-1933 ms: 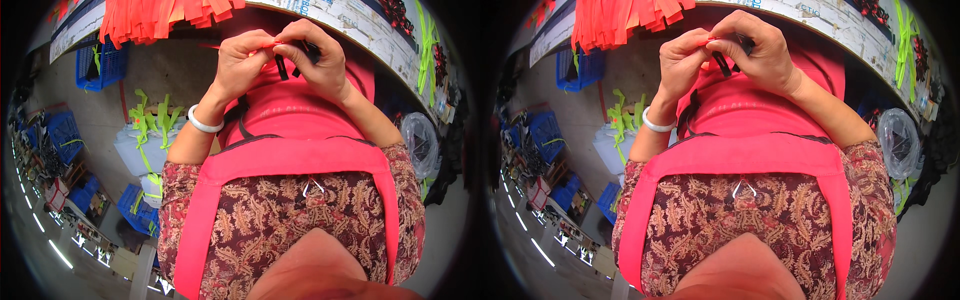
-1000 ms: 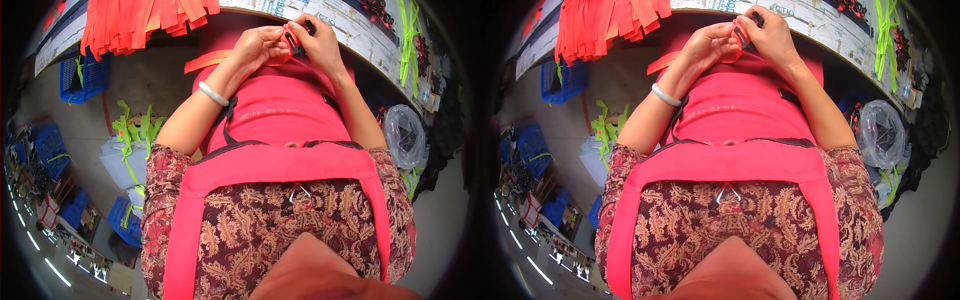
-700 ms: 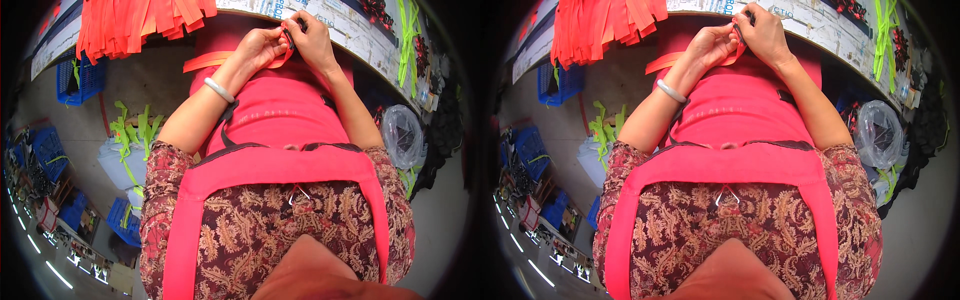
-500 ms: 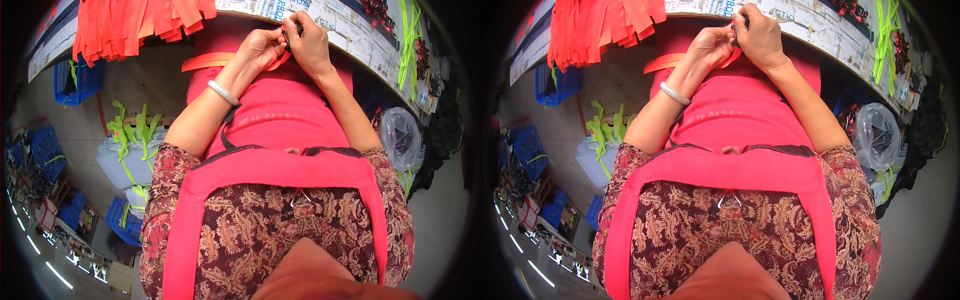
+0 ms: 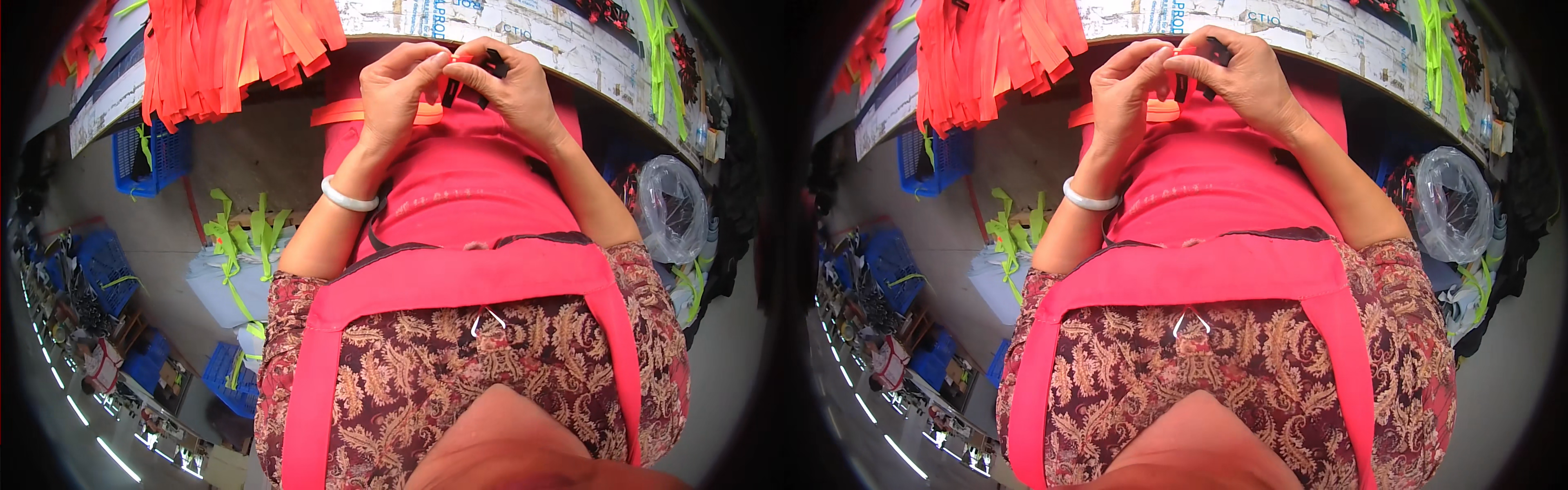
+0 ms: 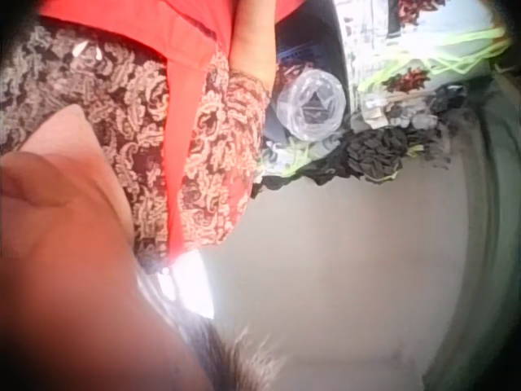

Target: Attaching black plastic clips to red fabric strips at a workbench in a factory.

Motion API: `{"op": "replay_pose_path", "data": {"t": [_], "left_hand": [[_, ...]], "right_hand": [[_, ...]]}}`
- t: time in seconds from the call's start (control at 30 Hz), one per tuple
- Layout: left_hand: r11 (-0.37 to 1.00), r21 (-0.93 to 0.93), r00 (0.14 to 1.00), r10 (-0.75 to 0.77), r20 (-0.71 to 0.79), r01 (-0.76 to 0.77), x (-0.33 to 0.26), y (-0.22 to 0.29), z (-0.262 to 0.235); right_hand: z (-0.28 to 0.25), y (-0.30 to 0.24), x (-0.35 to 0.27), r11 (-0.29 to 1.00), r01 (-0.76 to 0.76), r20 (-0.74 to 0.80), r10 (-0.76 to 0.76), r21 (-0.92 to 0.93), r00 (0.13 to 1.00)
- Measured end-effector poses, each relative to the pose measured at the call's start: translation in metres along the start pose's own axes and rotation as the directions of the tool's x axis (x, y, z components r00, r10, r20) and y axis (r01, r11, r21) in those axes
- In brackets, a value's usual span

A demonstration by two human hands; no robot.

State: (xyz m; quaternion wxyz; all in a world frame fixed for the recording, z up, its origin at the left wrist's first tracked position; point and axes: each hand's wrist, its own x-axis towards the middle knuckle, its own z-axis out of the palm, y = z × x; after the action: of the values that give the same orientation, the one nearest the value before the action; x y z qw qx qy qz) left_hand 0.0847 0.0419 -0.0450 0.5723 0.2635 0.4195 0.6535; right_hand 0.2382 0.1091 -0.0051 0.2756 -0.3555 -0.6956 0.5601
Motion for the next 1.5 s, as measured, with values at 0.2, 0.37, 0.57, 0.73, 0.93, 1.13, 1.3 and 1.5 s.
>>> {"op": "replay_pose_path", "data": {"t": [0.2, 0.37, 0.57, 0.73, 0.93, 1.13, 1.3, 1.5], "left_hand": [[0.996, 0.064, 0.998, 0.061, -0.032, -0.059, -0.006, 0.007, -0.002], [0.992, 0.100, 0.996, 0.086, -0.025, -0.083, -0.011, 0.013, 0.001], [0.998, 0.042, 0.999, 0.041, -0.001, -0.040, -0.014, 0.014, -0.007], [0.998, 0.066, 1.000, 0.013, -0.003, -0.013, -0.017, 0.019, -0.017], [0.982, 0.082, 0.959, 0.147, 0.241, -0.171, -0.010, 0.045, -0.015], [0.966, 0.235, 0.994, 0.093, 0.059, -0.105, -0.024, 0.055, -0.043], [0.894, 0.419, 0.968, 0.225, -0.109, -0.160, -0.013, 0.093, -0.091], [0.523, 0.809, 0.755, 0.636, -0.162, -0.267, 0.044, 0.145, -0.106]], "right_hand": [[0.002, -0.017, -0.004, 0.987, -0.043, 0.071, 0.054, -0.156, 0.996], [0.005, -0.021, -0.005, 0.986, -0.157, 0.099, 0.151, 0.057, 0.984], [0.020, -0.003, -0.013, 0.991, 0.090, 0.062, -0.085, -0.098, 0.994], [0.031, 0.002, -0.008, 0.993, 0.087, 0.111, -0.078, -0.078, 0.991], [0.057, 0.030, -0.009, 0.979, 0.205, 0.309, -0.190, -0.015, 0.932], [0.043, -0.004, 0.044, 0.990, 0.133, 0.333, -0.142, 0.052, 0.932], [0.041, -0.085, 0.151, 0.966, 0.235, 0.122, -0.247, 0.109, 0.961], [0.061, -0.025, 0.210, 0.974, 0.134, 0.076, -0.150, 0.185, 0.986]]}}
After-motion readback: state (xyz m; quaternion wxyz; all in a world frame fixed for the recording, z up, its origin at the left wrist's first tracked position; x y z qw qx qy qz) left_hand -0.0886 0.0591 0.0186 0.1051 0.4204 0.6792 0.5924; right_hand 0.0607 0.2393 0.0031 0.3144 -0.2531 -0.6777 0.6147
